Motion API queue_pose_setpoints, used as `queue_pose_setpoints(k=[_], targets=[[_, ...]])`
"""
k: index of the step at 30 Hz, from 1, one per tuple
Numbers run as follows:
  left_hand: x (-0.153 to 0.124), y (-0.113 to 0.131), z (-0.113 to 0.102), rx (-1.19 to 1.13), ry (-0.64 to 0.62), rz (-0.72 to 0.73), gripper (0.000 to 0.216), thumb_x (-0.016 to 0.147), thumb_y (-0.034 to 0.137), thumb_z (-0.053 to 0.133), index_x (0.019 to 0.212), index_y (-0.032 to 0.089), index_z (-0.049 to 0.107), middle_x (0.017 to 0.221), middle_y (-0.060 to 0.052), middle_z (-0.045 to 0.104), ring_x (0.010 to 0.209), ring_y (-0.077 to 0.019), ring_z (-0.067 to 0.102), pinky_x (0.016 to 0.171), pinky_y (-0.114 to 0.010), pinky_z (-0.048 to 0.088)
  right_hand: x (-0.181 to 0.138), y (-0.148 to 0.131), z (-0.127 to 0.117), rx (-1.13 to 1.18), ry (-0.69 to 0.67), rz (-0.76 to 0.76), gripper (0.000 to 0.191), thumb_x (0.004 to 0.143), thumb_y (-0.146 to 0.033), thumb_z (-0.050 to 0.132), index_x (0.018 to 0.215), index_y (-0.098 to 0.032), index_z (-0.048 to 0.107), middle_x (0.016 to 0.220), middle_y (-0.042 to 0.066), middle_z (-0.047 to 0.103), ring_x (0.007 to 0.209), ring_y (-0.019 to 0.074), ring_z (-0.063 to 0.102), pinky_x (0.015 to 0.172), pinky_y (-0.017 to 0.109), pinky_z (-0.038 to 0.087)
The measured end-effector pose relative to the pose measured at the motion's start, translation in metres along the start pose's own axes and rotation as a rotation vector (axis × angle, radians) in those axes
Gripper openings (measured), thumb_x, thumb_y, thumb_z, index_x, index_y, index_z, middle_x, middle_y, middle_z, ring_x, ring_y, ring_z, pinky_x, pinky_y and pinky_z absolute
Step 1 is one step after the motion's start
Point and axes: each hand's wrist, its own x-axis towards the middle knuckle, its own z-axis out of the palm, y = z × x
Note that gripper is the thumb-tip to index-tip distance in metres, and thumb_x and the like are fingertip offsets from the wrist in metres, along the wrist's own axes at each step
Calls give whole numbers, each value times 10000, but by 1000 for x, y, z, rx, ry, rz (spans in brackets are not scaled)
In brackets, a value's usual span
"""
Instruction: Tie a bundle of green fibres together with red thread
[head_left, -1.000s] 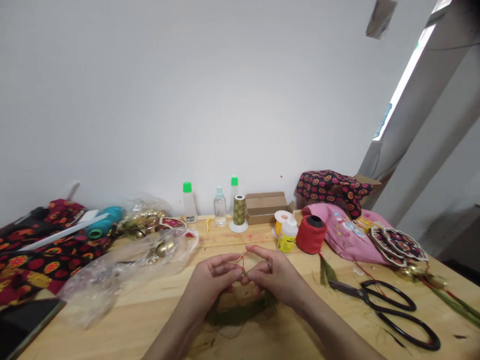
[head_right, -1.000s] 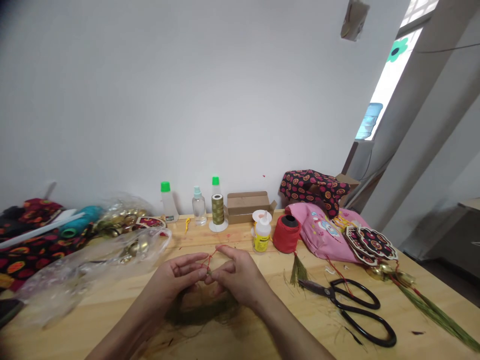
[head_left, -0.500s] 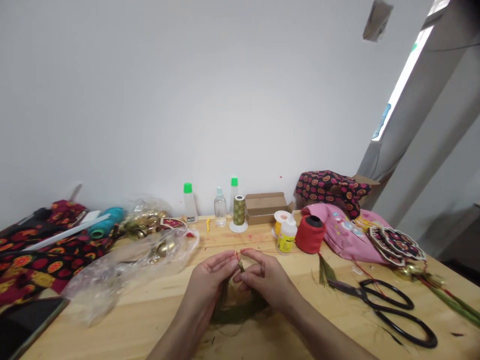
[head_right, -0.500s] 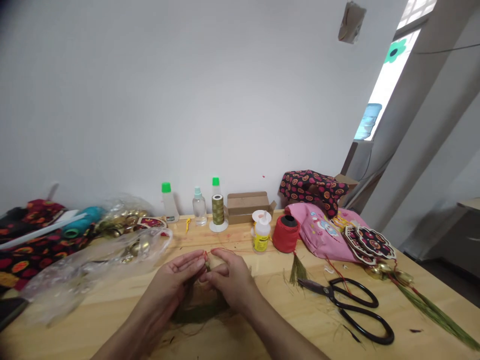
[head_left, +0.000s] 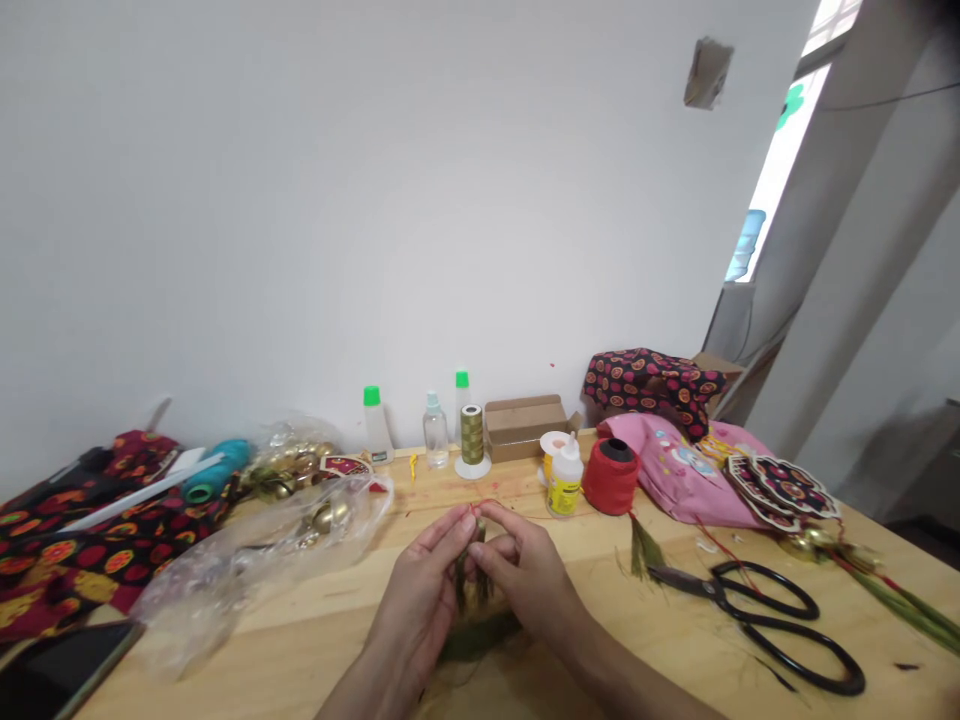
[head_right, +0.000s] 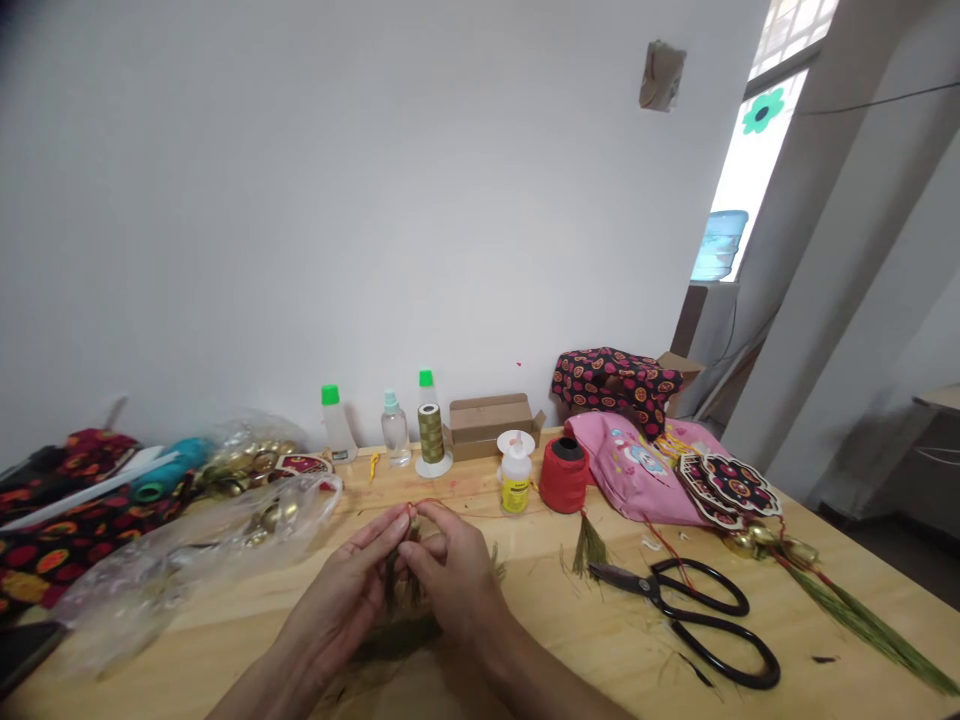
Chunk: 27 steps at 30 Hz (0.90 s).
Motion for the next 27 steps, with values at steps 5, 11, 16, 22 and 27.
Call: queue_pose_setpoints(k=[5, 11, 16, 22, 27], targets=[[1, -1, 0, 16, -16, 57, 161, 605, 30, 652, 735, 124, 646, 656, -43, 691, 656, -119, 630, 639, -162, 492, 1, -5, -8, -238, 160, -48, 436, 700, -371, 564, 1087, -175, 516, 579, -18, 546, 497, 113, 469, 473, 214, 361], [5, -2, -5, 123, 31, 102, 254, 496, 40, 729, 723, 125, 655, 646, -43, 709, 625, -118, 640, 628, -161, 498, 8, -14, -19, -315, 262, -58, 371, 768, -412, 440, 631, -114, 612, 544, 7, 516, 529, 114, 450, 501, 217, 353], [-1, 0, -5, 298, -1, 133, 282, 466, 160, 760, 730, 131, 664, 654, -50, 716, 672, -167, 648, 637, -200, 497, 5, -9, -15, -416, 239, -41, 271, 687, -393, 557, 613, -142, 627, 526, -16, 499, 492, 98, 420, 454, 201, 308], [-4, -1, -8, 392, -39, 129, 277, 426, 182, 775, 684, 155, 678, 637, -37, 718, 652, -167, 643, 591, -207, 496, 1, -17, -12, -337, 222, -160, 99, 651, -219, 587, 621, -159, 659, 571, -5, 502, 529, 103, 432, 489, 208, 334], [-3, -2, -12, 299, -26, 24, 284, 531, 224, 732, 799, 158, 663, 709, -55, 717, 681, -164, 640, 543, -198, 474, 3, -24, -10, -34, 188, -75, 154, 638, -275, 598, 600, -130, 629, 572, 6, 519, 531, 114, 462, 509, 232, 372]])
